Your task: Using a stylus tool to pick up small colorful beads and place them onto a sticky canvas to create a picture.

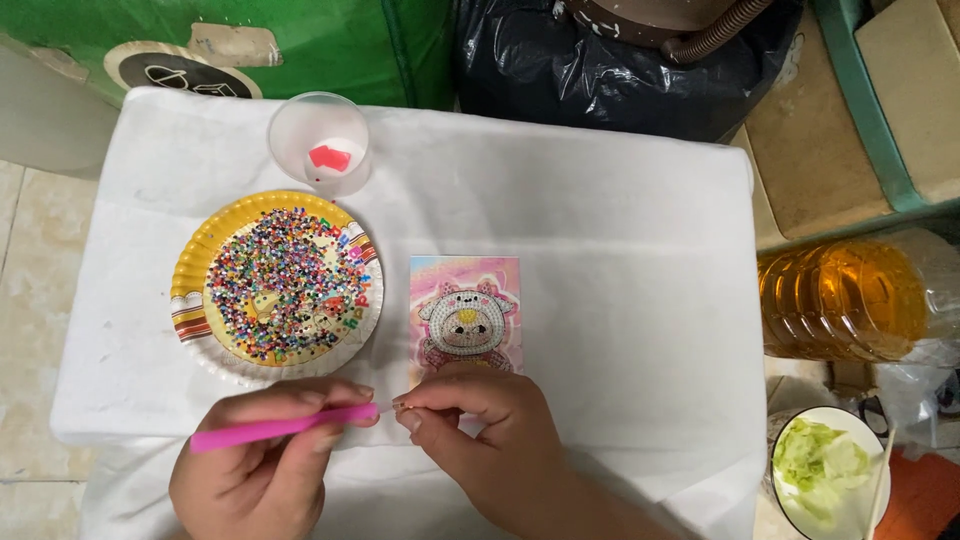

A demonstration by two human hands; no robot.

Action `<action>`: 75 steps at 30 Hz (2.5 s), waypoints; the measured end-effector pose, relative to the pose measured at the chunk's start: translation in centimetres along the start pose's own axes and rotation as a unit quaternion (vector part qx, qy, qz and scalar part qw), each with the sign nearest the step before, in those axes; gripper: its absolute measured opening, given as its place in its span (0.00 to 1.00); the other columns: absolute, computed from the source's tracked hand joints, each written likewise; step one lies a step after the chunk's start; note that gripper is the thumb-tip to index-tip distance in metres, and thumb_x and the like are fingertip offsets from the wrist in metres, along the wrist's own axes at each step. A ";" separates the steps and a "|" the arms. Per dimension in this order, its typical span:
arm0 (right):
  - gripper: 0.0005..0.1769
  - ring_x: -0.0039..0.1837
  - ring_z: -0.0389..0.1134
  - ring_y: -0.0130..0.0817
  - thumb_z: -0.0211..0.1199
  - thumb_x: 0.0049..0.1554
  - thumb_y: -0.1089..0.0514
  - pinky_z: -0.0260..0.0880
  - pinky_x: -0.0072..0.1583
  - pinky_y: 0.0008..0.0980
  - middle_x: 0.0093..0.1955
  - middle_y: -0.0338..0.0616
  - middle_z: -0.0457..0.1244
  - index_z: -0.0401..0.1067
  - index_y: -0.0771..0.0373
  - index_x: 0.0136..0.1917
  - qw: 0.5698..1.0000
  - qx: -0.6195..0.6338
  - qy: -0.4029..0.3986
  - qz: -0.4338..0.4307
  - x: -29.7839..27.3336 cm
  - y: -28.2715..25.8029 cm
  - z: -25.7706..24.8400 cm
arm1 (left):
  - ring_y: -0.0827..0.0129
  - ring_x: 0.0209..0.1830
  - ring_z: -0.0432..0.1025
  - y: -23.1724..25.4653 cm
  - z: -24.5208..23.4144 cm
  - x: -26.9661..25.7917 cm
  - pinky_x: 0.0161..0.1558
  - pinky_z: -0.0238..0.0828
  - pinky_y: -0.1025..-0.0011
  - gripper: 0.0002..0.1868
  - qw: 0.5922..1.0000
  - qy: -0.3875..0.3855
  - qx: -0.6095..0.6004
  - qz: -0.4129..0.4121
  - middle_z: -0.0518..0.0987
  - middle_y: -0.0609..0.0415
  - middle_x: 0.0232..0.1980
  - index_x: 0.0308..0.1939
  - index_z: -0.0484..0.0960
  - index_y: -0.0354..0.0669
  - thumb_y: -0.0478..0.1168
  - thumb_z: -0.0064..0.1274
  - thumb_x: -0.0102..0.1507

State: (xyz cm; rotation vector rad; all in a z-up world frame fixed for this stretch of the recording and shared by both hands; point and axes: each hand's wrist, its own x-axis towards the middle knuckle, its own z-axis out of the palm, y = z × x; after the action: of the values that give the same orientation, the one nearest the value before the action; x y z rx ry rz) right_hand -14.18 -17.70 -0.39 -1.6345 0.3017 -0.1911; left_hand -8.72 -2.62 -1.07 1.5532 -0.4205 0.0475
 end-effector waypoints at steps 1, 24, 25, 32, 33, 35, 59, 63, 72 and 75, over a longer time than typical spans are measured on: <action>0.02 0.33 0.61 0.24 0.64 0.48 0.64 0.62 0.37 0.24 0.32 0.37 0.65 0.76 0.61 0.36 1.000 0.000 0.000 0.000 0.0 0.1 0.0 | 0.60 0.34 0.80 -0.3 -0.3 -0.1 0.43 0.80 0.72 0.07 1.000 0.000 0.000 0.000 0.80 0.38 0.34 0.36 0.68 0.34 0.30 0.49 0.57; 0.05 0.37 0.65 0.21 0.59 0.50 0.58 0.65 0.40 0.21 0.37 0.31 0.67 0.75 0.56 0.40 0.951 -0.259 0.148 0.074 2.8 -0.3 -5.8 | 0.69 0.41 0.78 -3.4 0.9 0.2 0.46 0.72 0.77 0.06 0.975 -0.074 0.190 0.086 0.80 0.51 0.40 0.39 0.72 0.37 0.34 0.49 0.60; 0.05 0.37 0.65 0.21 0.59 0.50 0.58 0.65 0.40 0.21 0.37 0.31 0.67 0.75 0.56 0.40 0.951 -0.259 0.148 0.079 2.8 -0.1 -5.7 | 0.69 0.41 0.78 -3.3 1.0 0.2 0.46 0.72 0.77 0.06 0.975 -0.076 0.191 0.082 0.80 0.51 0.40 0.39 0.72 0.37 0.34 0.49 0.60; 0.05 0.36 0.64 0.22 0.58 0.51 0.60 0.64 0.41 0.22 0.38 0.29 0.66 0.74 0.55 0.41 0.934 -0.325 0.147 0.022 3.0 0.9 -5.5 | 0.68 0.41 0.78 -2.9 1.8 0.7 0.44 0.73 0.77 0.07 0.965 -0.093 0.224 0.096 0.80 0.51 0.40 0.40 0.73 0.35 0.33 0.52 0.59; 0.05 0.37 0.64 0.22 0.58 0.51 0.60 0.64 0.41 0.22 0.38 0.29 0.66 0.74 0.55 0.41 0.933 -0.329 0.149 0.013 3.0 0.9 -5.5 | 0.70 0.40 0.78 -2.8 1.9 0.8 0.43 0.72 0.79 0.07 0.962 -0.086 0.243 0.087 0.81 0.53 0.40 0.40 0.74 0.36 0.34 0.52 0.60; 0.05 0.36 0.64 0.22 0.58 0.51 0.61 0.64 0.40 0.22 0.38 0.30 0.65 0.74 0.56 0.41 0.931 -0.332 0.148 -0.001 3.1 0.9 -5.5 | 0.70 0.40 0.78 -2.8 1.9 0.8 0.43 0.71 0.78 0.07 0.959 -0.089 0.255 0.090 0.81 0.54 0.41 0.40 0.73 0.37 0.35 0.53 0.60; 0.05 0.36 0.64 0.23 0.58 0.52 0.63 0.62 0.39 0.22 0.38 0.32 0.66 0.74 0.58 0.40 0.922 -0.351 0.154 -0.054 3.1 0.9 -5.4 | 0.74 0.37 0.76 -3.0 2.3 0.9 0.42 0.70 0.78 0.10 0.956 -0.089 0.270 0.068 0.81 0.56 0.40 0.41 0.76 0.38 0.36 0.57 0.59; 0.05 0.35 0.63 0.22 0.58 0.52 0.62 0.62 0.39 0.22 0.38 0.31 0.66 0.74 0.57 0.40 0.921 -0.356 0.153 -0.043 3.2 0.9 -5.4 | 0.74 0.37 0.77 -2.8 2.6 1.1 0.43 0.72 0.79 0.09 0.965 -0.098 0.233 0.073 0.81 0.55 0.38 0.40 0.75 0.36 0.33 0.56 0.58; 0.05 0.37 0.64 0.23 0.58 0.51 0.63 0.63 0.40 0.21 0.38 0.32 0.66 0.74 0.58 0.40 0.926 -0.340 0.156 -0.046 3.1 0.7 -5.3 | 0.70 0.41 0.78 -1.9 2.6 1.2 0.45 0.72 0.77 0.08 0.973 -0.086 0.208 0.056 0.81 0.51 0.40 0.40 0.73 0.36 0.33 0.53 0.59; 0.04 0.35 0.62 0.23 0.58 0.52 0.62 0.62 0.39 0.22 0.36 0.32 0.65 0.74 0.57 0.39 0.928 -0.332 0.163 -0.038 3.1 0.6 -5.2 | 0.66 0.42 0.78 -1.8 1.8 0.7 0.50 0.74 0.74 0.08 0.986 -0.052 0.151 0.042 0.80 0.45 0.42 0.41 0.72 0.31 0.30 0.51 0.59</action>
State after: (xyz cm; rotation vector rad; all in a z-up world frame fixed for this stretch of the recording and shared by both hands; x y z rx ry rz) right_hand -12.82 -23.68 -0.69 -2.2899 0.6038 -0.4597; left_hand -7.98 -4.54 -2.65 1.8415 -0.5828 0.1004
